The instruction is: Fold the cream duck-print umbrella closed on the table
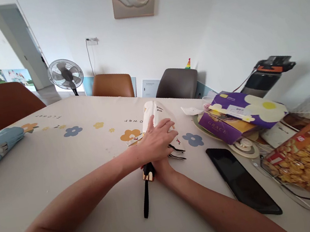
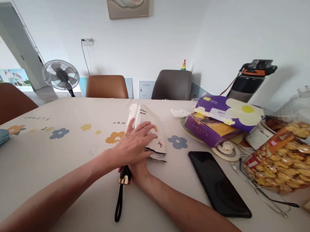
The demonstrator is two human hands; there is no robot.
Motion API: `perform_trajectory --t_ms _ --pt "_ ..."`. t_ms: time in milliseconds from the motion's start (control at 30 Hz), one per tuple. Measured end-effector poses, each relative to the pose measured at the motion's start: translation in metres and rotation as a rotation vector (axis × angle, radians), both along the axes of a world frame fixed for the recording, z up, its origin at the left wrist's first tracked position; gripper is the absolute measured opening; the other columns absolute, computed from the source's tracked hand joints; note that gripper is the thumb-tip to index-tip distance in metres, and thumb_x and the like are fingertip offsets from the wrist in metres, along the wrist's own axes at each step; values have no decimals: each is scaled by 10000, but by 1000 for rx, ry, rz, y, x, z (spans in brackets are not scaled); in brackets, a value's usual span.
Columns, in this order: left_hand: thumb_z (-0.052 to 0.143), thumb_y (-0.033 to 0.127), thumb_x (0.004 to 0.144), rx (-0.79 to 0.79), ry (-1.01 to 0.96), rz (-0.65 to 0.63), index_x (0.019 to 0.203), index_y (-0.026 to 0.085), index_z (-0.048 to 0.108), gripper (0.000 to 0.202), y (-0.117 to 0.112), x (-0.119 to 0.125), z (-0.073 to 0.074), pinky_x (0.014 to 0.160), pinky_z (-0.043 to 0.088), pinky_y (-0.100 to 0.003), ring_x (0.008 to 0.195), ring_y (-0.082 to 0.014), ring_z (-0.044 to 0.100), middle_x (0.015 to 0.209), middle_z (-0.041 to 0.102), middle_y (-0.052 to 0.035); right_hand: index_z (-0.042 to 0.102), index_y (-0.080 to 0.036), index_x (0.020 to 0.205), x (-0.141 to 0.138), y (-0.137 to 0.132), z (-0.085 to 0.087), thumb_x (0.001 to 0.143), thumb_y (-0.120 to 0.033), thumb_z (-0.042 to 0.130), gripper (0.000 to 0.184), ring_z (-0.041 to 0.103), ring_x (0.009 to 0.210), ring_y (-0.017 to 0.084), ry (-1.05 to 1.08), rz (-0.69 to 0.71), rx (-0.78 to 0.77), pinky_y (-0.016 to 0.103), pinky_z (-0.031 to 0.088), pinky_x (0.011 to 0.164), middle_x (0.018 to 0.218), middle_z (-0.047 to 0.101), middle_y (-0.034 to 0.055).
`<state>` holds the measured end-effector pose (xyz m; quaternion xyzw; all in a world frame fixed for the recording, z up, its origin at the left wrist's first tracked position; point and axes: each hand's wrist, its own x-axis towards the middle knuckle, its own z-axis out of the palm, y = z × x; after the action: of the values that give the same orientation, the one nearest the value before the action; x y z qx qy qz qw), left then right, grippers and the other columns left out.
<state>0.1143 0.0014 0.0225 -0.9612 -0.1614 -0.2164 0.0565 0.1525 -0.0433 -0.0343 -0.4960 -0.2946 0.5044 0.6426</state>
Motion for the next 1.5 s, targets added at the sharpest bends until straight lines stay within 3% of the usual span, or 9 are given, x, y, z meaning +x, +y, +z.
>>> perform_trajectory --t_ms 200,333,500,667,800,967,1267,1400,1500 --pt "492 212 800 19 -108 52 826 183 650 163 4 -1 3 1121 41 -493 1134 -205 482 1140 609 -55 421 -222 675 -4 -4 10 722 -242 544 134 456 292 115 -108 64 -42 203 358 314 335 463 -73" --pt "441 178 833 37 -256 127 765 198 646 217 3 1 5 1100 146 -478 972 -178 560 980 660 -28 439 -216 547 -3 -1 6 713 -255 517 188 464 289 121 -154 79 -68 216 357 300 328 477 -32" --pt "423 144 848 147 -374 210 779 179 610 203 7 -3 14 1021 289 -403 856 -158 572 893 656 -32 467 -184 408 -1 0 -1 673 -228 462 268 435 266 109 -143 95 -104 213 349 289 311 475 13" --pt "391 51 801 313 -329 270 789 161 563 204 10 -10 22 947 338 -362 722 -144 535 750 594 -24 500 -163 448 -1 1 0 666 -254 495 237 448 277 117 -72 83 -163 220 373 294 343 511 34" --pt "373 31 789 294 -365 356 904 168 557 257 15 -18 30 744 400 -310 735 -159 524 799 585 -35 493 -171 520 -2 1 5 694 -319 542 233 473 299 128 -22 73 -230 229 392 300 371 521 21" --pt "420 93 810 146 -491 432 1005 216 556 268 17 -30 44 571 350 -256 814 -165 522 869 567 -34 492 -170 563 -3 0 9 707 -371 584 264 461 300 117 -27 75 -235 220 392 297 372 501 -4" --pt "442 140 803 -3 -675 470 890 202 603 193 19 -46 47 595 362 -228 769 -131 514 878 595 -25 532 -160 618 1 1 7 721 -369 578 237 457 309 104 -10 124 -179 193 364 305 376 500 -15" --pt "388 109 804 -6 -671 535 1071 221 573 344 27 -72 43 643 380 -235 752 -128 529 929 604 -25 570 -143 688 3 0 7 710 -360 597 219 449 321 94 11 152 -156 185 360 321 393 505 -23" --pt "355 149 843 9 -528 569 1215 266 536 430 33 -96 31 612 375 -236 771 -148 551 949 594 -37 582 -137 705 5 1 6 709 -385 613 250 454 333 93 36 211 -145 186 362 330 404 515 -19"
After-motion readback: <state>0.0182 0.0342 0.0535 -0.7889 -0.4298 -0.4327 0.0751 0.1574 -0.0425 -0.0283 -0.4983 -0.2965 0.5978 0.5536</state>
